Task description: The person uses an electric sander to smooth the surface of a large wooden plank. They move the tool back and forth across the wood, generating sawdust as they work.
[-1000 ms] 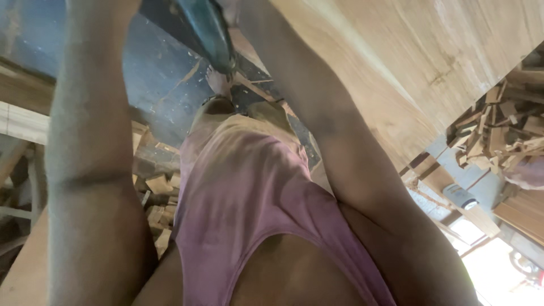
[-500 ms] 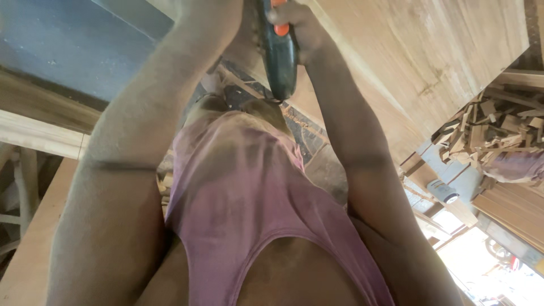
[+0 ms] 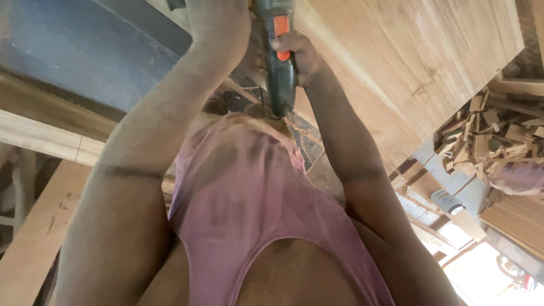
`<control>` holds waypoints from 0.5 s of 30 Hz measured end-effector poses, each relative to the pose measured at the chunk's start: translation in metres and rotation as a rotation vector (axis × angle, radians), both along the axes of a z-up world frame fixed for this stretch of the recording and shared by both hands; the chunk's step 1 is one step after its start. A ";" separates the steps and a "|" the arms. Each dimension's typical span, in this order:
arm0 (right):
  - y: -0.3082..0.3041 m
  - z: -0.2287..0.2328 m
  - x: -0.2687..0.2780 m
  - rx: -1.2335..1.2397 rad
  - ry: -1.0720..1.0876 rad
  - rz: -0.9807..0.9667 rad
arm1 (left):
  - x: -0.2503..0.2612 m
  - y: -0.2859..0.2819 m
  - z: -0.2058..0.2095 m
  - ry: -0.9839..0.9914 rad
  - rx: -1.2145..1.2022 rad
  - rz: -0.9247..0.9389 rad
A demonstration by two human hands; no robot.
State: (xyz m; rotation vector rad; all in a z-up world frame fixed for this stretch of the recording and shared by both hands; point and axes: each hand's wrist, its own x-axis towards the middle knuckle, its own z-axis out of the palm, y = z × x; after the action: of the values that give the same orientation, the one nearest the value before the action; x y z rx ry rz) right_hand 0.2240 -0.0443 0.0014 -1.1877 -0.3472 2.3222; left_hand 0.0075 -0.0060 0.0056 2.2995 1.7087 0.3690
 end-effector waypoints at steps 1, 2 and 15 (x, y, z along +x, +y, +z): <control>-0.004 -0.002 0.005 0.002 0.035 -0.006 | 0.005 -0.002 0.003 -0.009 -0.027 0.001; -0.008 -0.005 0.010 -0.009 0.006 -0.018 | 0.010 -0.005 0.007 -0.017 -0.055 0.001; -0.081 0.020 0.013 0.032 0.082 -0.003 | 0.022 -0.090 0.032 0.155 -0.124 -0.004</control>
State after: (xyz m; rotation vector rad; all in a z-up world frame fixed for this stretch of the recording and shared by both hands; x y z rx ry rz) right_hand 0.2373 -0.1252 0.0212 -1.0742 -0.3515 2.3461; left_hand 0.0294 -0.0959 0.0377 2.2927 1.7443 0.0824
